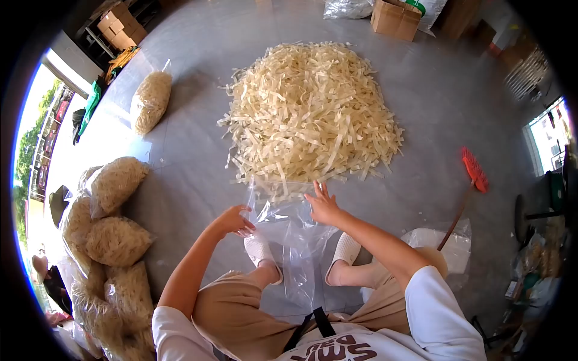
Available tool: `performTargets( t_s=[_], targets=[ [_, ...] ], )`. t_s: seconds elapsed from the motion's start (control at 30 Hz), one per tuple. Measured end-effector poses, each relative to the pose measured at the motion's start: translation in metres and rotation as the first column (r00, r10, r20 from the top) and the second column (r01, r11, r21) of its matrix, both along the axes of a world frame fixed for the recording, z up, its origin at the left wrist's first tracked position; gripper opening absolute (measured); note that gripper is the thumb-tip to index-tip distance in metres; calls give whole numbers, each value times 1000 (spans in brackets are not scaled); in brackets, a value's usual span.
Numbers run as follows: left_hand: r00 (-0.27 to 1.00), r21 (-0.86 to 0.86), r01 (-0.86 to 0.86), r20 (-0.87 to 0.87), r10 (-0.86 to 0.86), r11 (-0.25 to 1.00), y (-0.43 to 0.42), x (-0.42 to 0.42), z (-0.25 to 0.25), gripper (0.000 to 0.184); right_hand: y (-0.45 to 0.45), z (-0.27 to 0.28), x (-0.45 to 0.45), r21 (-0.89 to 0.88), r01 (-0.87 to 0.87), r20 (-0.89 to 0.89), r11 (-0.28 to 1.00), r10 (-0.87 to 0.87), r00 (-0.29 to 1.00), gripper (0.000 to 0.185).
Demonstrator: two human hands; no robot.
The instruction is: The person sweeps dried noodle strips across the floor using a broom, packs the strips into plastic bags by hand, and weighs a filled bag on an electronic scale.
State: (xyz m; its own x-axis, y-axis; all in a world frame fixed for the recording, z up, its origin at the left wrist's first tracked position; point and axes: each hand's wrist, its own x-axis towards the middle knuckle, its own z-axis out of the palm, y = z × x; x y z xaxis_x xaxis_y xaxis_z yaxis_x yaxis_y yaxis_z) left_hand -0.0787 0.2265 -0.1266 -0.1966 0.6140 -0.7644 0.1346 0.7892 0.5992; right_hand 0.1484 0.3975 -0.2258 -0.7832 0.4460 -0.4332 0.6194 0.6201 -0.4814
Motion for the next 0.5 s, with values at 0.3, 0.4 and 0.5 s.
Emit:
performTargets(
  t_s=[0.3,0.4,0.5],
  targets=[
    [948,43,-220,247,203,974,22,-12,-104,18,135,-41,-102,285,99,-349,954,7,937,88],
    [890,-165,-255,345,298,953,41,-7,-93,26,162,-51,-140,507,-236,-57,829,305,951,119],
    [943,-126,-132,291,163,983,62,-3,-91,25,160,-61,-171,426,-413,129,805,398,908,136]
  ],
)
